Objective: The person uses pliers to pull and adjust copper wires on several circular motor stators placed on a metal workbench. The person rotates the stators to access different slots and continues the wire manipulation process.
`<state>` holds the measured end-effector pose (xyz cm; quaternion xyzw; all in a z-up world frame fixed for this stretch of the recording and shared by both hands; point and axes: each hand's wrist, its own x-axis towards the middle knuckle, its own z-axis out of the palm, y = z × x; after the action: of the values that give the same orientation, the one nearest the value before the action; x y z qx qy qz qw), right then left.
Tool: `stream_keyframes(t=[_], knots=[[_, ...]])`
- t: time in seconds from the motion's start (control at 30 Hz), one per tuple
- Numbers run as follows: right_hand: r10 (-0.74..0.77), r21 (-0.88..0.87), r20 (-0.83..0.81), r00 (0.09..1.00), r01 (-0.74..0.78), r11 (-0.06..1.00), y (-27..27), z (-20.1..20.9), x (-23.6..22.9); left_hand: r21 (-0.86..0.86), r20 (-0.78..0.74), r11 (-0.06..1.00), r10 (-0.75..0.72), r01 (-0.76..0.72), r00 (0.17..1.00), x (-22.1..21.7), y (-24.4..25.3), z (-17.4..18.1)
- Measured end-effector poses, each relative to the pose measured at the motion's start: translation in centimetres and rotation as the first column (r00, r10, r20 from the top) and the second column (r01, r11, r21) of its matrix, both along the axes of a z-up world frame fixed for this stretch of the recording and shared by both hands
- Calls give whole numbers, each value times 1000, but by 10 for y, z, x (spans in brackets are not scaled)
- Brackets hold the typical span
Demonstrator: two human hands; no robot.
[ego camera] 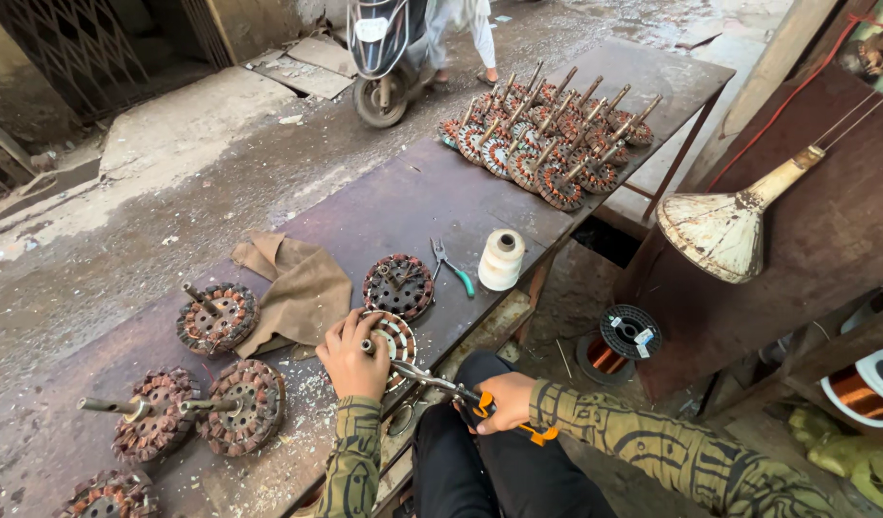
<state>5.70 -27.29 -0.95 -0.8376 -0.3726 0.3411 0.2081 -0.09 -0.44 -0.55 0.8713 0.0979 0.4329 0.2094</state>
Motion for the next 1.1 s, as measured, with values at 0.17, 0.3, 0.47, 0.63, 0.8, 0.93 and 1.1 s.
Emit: stream_keyframes(t=[0.17,0.3,0.47,0.63,0.8,0.93,1.1], knots=[[-74,-128,41,996,78,989,-1,-11,1,2,-14,1000,9,-9,1000,0,1,-3],[-119,78,187,975,106,991,-3,-38,-9,21,-19,1000,14,-14,1000,-3,-1,1],[-213,93,88,973,205,974,-10,-59,-10,33,-31,999,34,-33,999,-6,-7,19],[-203,198,86,975,183,963,-11,-54,-11,-271,203,962,44,13,978,-57,-75,-19],[-283,30,133,950,282,959,-10,-41,-33,-958,271,102,22,267,962,-99,-162,-149],[-414,500,453,789,159,851,-4,-24,-53,-986,169,-67,-362,155,917,-76,-167,-212],[-553,546,471,687,265,795,-15,-14,-70,-971,230,-56,-480,232,847,-63,-157,-226]])
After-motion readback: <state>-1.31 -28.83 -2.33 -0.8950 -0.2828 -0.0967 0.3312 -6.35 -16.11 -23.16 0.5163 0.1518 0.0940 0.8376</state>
